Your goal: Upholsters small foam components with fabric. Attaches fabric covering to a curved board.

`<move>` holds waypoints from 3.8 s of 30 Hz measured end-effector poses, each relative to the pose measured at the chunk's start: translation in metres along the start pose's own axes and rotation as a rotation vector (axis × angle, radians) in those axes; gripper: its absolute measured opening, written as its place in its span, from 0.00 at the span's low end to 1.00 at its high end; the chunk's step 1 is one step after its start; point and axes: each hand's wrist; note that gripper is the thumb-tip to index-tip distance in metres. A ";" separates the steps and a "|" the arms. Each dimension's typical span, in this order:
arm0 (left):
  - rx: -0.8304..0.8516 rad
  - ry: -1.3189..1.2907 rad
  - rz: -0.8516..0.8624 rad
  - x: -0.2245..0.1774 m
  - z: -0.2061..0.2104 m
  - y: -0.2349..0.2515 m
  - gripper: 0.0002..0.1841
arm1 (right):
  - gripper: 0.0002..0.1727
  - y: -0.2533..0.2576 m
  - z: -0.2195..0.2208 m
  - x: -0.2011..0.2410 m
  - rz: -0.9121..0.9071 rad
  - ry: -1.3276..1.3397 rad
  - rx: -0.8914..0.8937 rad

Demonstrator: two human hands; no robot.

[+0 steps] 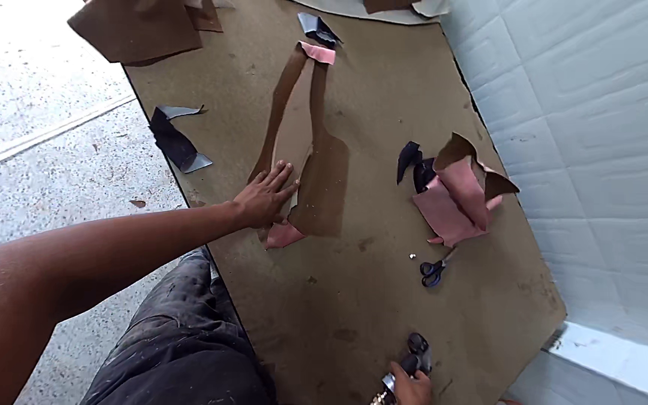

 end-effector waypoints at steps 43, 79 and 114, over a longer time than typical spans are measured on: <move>0.234 0.238 0.627 0.035 -0.084 0.051 0.44 | 0.34 -0.081 -0.018 0.080 -0.805 -0.492 0.151; -0.030 -0.084 0.522 -0.151 0.079 0.064 0.36 | 0.19 -0.099 0.110 0.176 -0.128 0.243 0.631; 0.037 -0.231 0.254 -0.146 0.083 0.085 0.17 | 0.15 -0.119 0.001 0.103 -0.354 0.104 0.451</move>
Point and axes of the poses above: each hand's wrist, its own y-axis towards the middle knuckle, its own z-axis out of the palm, x = y × z, and after that the axes turned 12 degrees about z, right-handed
